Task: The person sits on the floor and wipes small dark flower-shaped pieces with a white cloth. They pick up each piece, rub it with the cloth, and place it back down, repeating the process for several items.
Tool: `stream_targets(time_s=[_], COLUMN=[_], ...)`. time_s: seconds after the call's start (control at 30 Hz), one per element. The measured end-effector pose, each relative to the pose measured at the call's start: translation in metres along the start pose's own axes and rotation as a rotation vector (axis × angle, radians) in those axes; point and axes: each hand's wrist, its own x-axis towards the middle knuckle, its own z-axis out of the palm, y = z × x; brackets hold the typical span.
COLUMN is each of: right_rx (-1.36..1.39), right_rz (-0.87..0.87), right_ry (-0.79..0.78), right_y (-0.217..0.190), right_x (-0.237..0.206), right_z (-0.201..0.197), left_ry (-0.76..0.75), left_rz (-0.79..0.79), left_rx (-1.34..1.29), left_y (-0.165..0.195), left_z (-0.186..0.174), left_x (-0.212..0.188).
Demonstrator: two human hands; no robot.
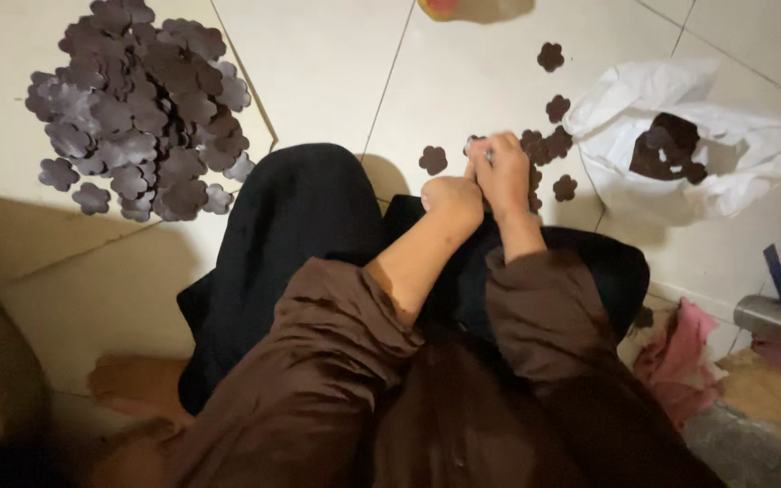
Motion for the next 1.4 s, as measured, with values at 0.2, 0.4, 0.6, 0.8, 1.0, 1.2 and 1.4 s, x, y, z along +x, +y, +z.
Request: stream_targets(time_s=[0.2,0.4,0.6,0.8,1.0,1.2,1.4], right_rx=[0.015,-0.083,0.016,-0.139,-0.096,0.407,0.603], right_rz=[0.029,0.037,0.122,0.086,0.162,0.439,0.622], right_ry=[0.050,0.033,0.100,0.072,-0.017,0.166,0.207], right_y=[0.010,0.012,0.010,0.012,0.015,0.027,0.027], right_x=[-0.001,-0.009,-0.011,-0.008,-0.031,-0.036,-0.024], right_z=[-0.002,-0.008,-0.005,-0.011,-0.020,-0.016,-0.013], left_ry=[-0.043,-0.007,-0.056,0.047,0.240,0.693,0.884], left_rz=[0.004,-0.014,0.013,0.038,0.103,0.127,0.252], left_rx=[-0.021,-0.036,0.009,-0.007,-0.100,-0.065,0.074], left_y=[-0.001,0.000,-0.001,-0.004,-0.012,-0.017,-0.019], left_z=[0.001,0.000,-0.001,0.003,-0.006,-0.038,-0.037], left_x=[-0.003,0.002,-0.003,0.000,0.000,0.017,0.015])
